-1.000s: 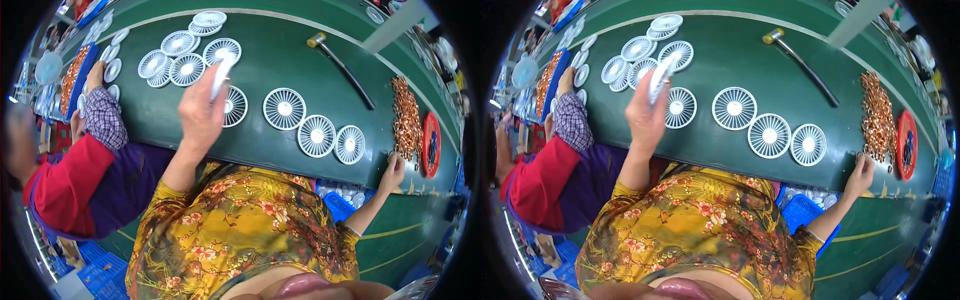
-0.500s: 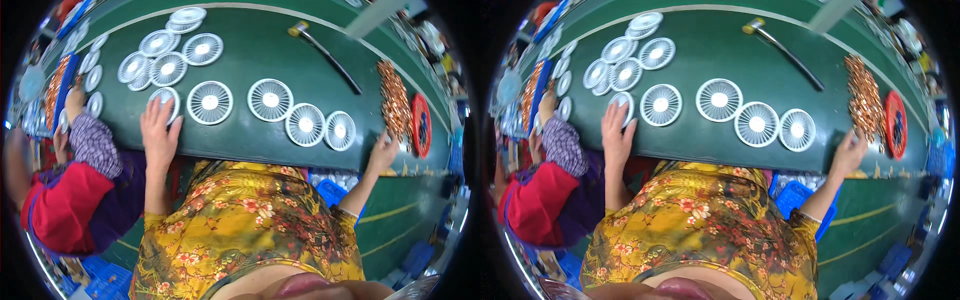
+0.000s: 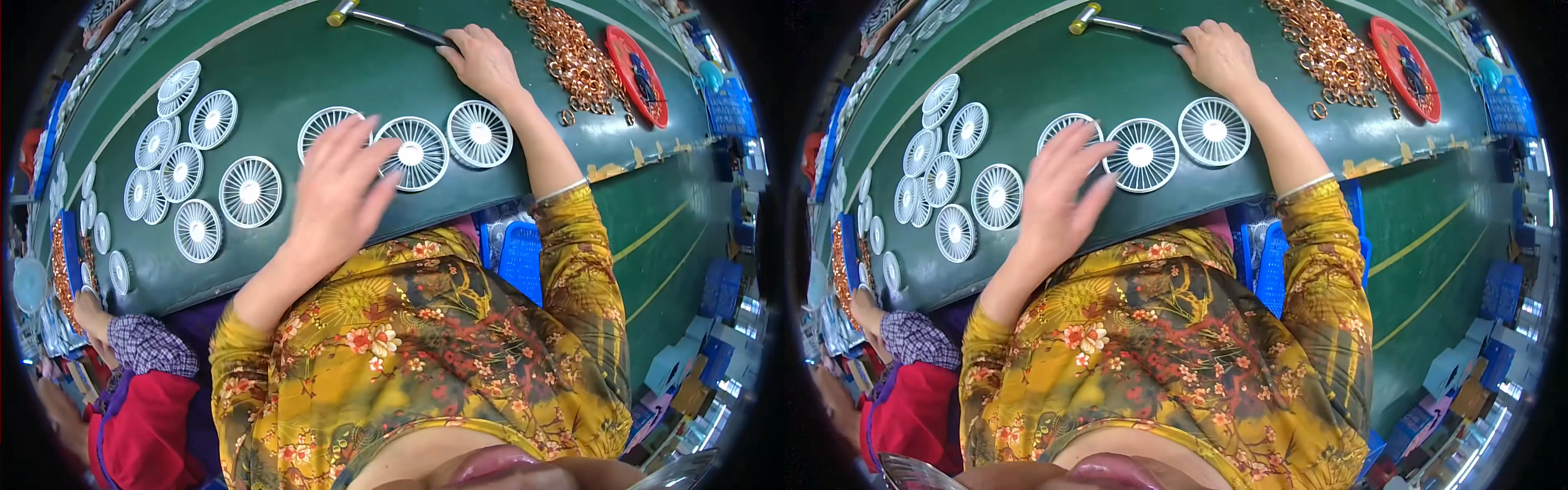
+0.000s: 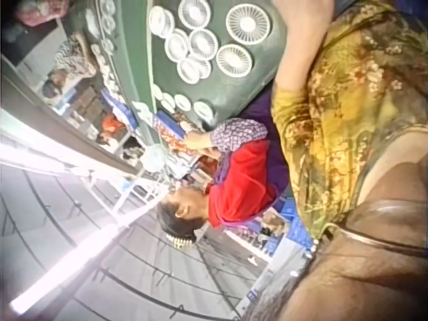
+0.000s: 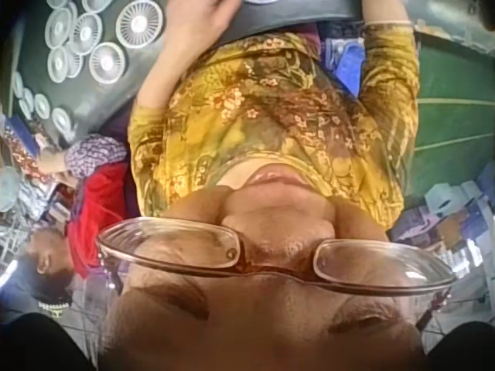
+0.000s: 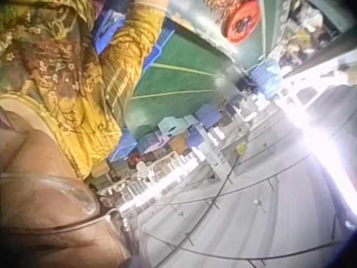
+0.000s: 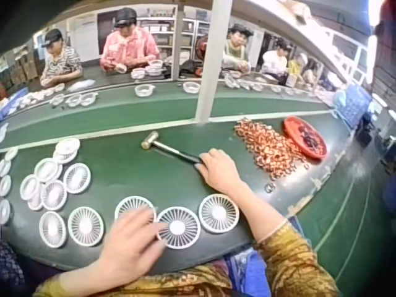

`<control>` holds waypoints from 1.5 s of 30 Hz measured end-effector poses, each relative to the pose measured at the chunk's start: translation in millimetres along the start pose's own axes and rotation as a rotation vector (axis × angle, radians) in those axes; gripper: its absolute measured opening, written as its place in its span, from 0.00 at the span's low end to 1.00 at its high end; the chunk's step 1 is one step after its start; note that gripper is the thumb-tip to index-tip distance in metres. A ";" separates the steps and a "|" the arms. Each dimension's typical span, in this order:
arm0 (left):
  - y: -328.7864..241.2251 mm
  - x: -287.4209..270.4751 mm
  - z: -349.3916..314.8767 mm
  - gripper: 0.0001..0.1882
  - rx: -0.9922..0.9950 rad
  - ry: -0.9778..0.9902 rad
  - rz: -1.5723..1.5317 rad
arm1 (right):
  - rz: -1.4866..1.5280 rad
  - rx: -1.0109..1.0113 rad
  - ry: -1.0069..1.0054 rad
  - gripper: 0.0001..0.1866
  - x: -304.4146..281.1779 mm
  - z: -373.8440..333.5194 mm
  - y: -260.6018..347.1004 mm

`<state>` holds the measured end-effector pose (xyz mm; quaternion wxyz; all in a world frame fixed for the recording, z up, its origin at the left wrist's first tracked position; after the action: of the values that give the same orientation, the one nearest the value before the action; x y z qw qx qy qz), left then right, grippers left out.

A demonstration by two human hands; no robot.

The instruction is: Assembling metal rings into plastic fan guard frames using a small hammer on a production line.

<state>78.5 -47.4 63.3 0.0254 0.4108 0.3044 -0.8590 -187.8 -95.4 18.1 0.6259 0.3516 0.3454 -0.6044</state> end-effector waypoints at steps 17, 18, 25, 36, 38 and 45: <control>-8.6 118.7 70.5 0.50 0.042 0.308 -0.050 | 0.939 0.809 -0.109 0.17 -168.1 -174.5 31.3; -7.3 117.6 70.9 0.50 0.031 0.297 -0.061 | 0.938 0.834 -0.147 0.18 -173.2 -185.5 36.7; -10.5 118.6 76.2 0.54 -0.026 0.334 -0.097 | 0.800 0.974 0.321 0.21 -149.4 -260.1 52.2; -9.1 102.6 69.2 0.53 0.014 0.306 -0.046 | 0.540 0.807 0.393 0.20 -139.7 -221.3 56.8; -7.0 83.1 63.2 0.54 0.075 0.280 0.026 | 0.585 0.751 0.309 0.19 -131.6 -225.6 47.6; 18.0 51.7 23.8 0.59 -0.033 0.443 0.021 | 0.979 0.858 0.031 0.22 -156.9 -218.6 56.8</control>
<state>33.2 -64.4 28.3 -0.0264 0.5921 0.3122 -0.7425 -137.4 174.0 41.5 0.6279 0.6957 -0.1178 -0.3283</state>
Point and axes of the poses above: each hand's wrist, its own z-axis towards the middle knuckle, its own x-axis out of the palm, y = z × x, the point moved 6 cm from there along z, towards the middle knuckle, and after that the axes turned 4 degrees about -x, right-handed, at the moved point
